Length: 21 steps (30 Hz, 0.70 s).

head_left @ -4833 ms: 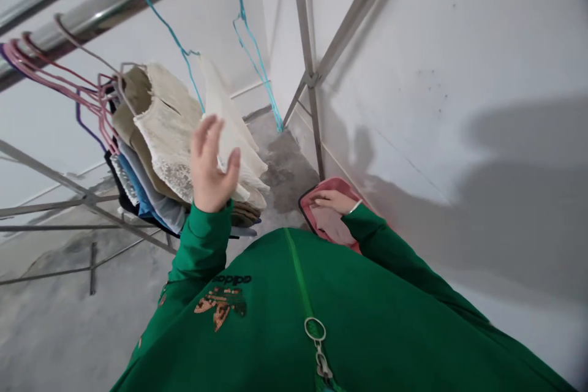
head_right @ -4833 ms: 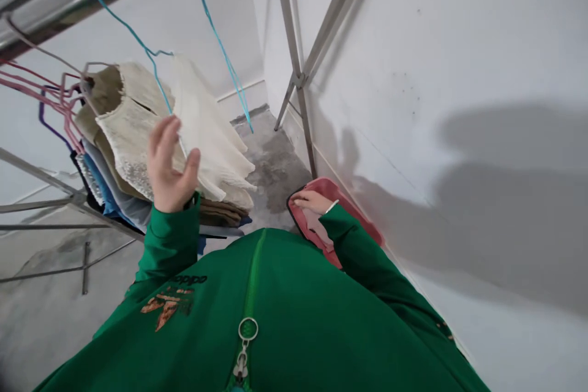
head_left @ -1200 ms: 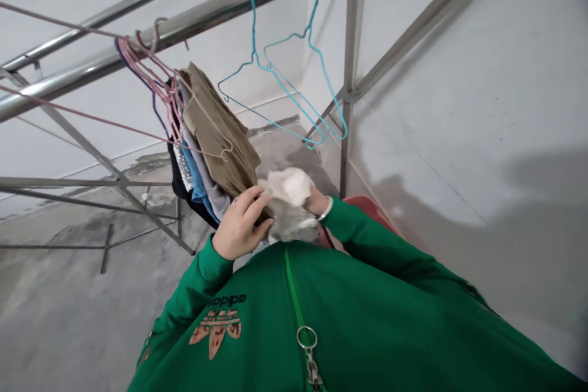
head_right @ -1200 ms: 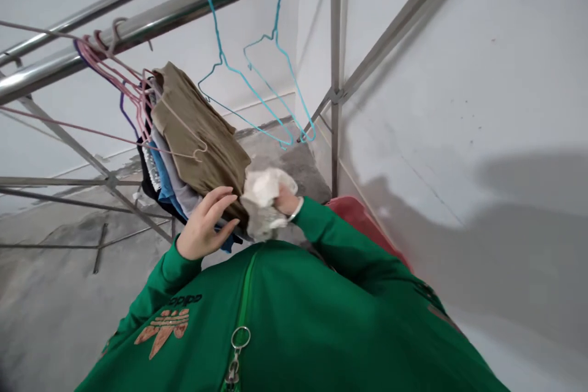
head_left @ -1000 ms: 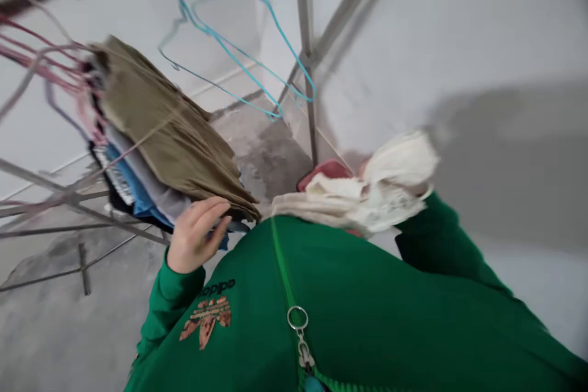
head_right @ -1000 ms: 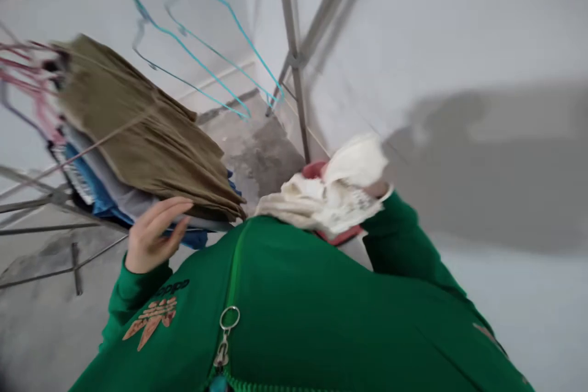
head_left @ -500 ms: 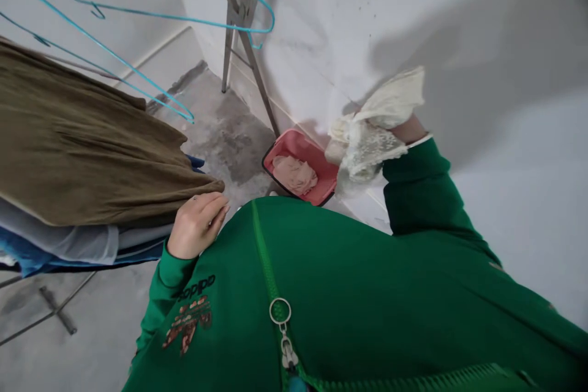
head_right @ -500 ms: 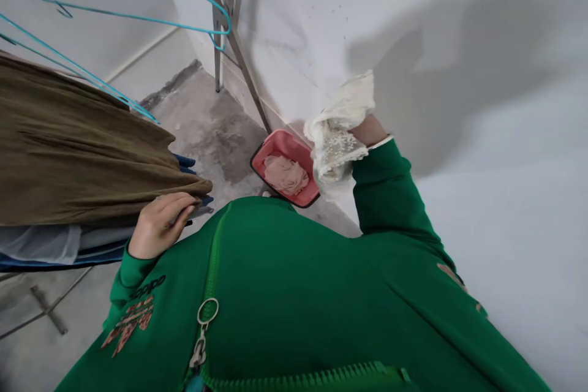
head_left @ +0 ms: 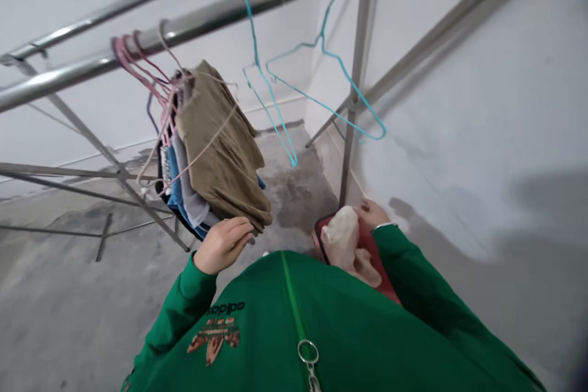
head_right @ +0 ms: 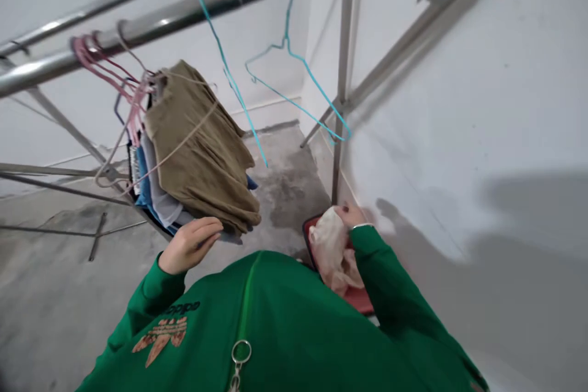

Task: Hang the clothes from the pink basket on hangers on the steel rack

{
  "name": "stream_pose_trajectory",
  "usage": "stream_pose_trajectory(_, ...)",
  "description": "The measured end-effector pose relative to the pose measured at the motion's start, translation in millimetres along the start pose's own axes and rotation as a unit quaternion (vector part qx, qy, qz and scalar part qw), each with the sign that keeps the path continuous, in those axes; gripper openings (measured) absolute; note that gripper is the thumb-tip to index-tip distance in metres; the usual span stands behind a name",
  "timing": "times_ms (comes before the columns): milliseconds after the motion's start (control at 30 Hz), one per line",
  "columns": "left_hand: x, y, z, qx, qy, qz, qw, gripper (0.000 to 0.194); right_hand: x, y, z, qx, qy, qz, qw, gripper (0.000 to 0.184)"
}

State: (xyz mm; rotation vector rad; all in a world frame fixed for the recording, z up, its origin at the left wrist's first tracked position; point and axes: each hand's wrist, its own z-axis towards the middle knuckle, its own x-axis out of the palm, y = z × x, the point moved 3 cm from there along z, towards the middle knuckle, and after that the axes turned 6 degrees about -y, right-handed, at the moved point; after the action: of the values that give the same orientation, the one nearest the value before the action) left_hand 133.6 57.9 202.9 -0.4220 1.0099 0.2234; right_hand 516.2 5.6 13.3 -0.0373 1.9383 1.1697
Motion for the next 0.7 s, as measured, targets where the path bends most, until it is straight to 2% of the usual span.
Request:
stream_pose_trajectory(67, -28.6, 4.3, -0.3, -0.020, -0.074, 0.022, 0.997, 0.016, 12.7, 42.9, 18.2, -0.067, 0.009, 0.086, 0.994, 0.026)
stream_pose_trajectory(133, -61.5, 5.9, 1.0, -0.031, -0.157, 0.056, 0.985, 0.018, 4.8, 102.2, 31.9, -0.199, -0.040, 0.181, 0.962, 0.029)
stream_pose_trajectory(167, -78.6, 6.2, 2.7, -0.033, -0.201, 0.075, 0.976, 0.020, -7.5, 134.7, 35.1, -0.279, -0.097, 0.203, 0.934, 0.030)
stream_pose_trajectory(200, -95.7, 6.7, 5.2, -0.034, -0.247, 0.096, 0.964, 0.022, -24.1, 165.8, 35.7, -0.345, -0.182, 0.203, 0.898, 0.027)
stream_pose_trajectory(267, -126.3, 10.2, 12.8, -0.041, -0.333, 0.137, 0.932, 0.023, -62.1, 219.8, 31.3, -0.413, -0.338, 0.191, 0.824, 0.022)
stream_pose_trajectory(300, -138.3, 14.1, 18.1, -0.053, -0.366, 0.153, 0.917, 0.022, -80.2, 242.7, 27.6, -0.438, -0.383, 0.171, 0.795, 0.022)
stream_pose_trajectory(367, -152.0, 27.0, 32.1, -0.099, -0.382, 0.149, 0.906, 0.017, -111.8, 277.3, 22.2, -0.463, -0.423, 0.125, 0.769, 0.025)
stream_pose_trajectory(400, -153.2, 35.5, 40.8, -0.126, -0.366, 0.128, 0.913, 0.018, -124.9, 289.0, 21.8, -0.466, -0.430, 0.100, 0.767, 0.026)
stream_pose_trajectory(467, -146.2, 53.0, 60.4, -0.170, -0.304, 0.063, 0.935, 0.026, -144.5, 302.7, 28.2, -0.449, -0.429, 0.050, 0.782, 0.026)
stream_pose_trajectory(533, -133.3, 69.0, 82.3, -0.196, -0.249, 0.005, 0.948, 0.037, -153.8, 306.4, 44.5, -0.403, -0.392, 0.004, 0.827, 0.041)
stream_pose_trajectory(567, -127.0, 76.7, 94.3, -0.206, -0.235, -0.018, 0.950, 0.041, -153.5, 305.5, 54.9, -0.373, -0.348, -0.011, 0.860, 0.049)
stream_pose_trajectory(633, -116.6, 93.0, 120.9, -0.228, -0.218, -0.051, 0.947, 0.043, -142.0, 300.4, 73.3, -0.320, -0.210, -0.011, 0.924, 0.058)
stream_pose_trajectory(700, -109.6, 110.6, 149.4, -0.252, -0.215, -0.062, 0.941, 0.040, -119.2, 295.5, 80.0, -0.292, -0.050, 0.036, 0.954, 0.057)
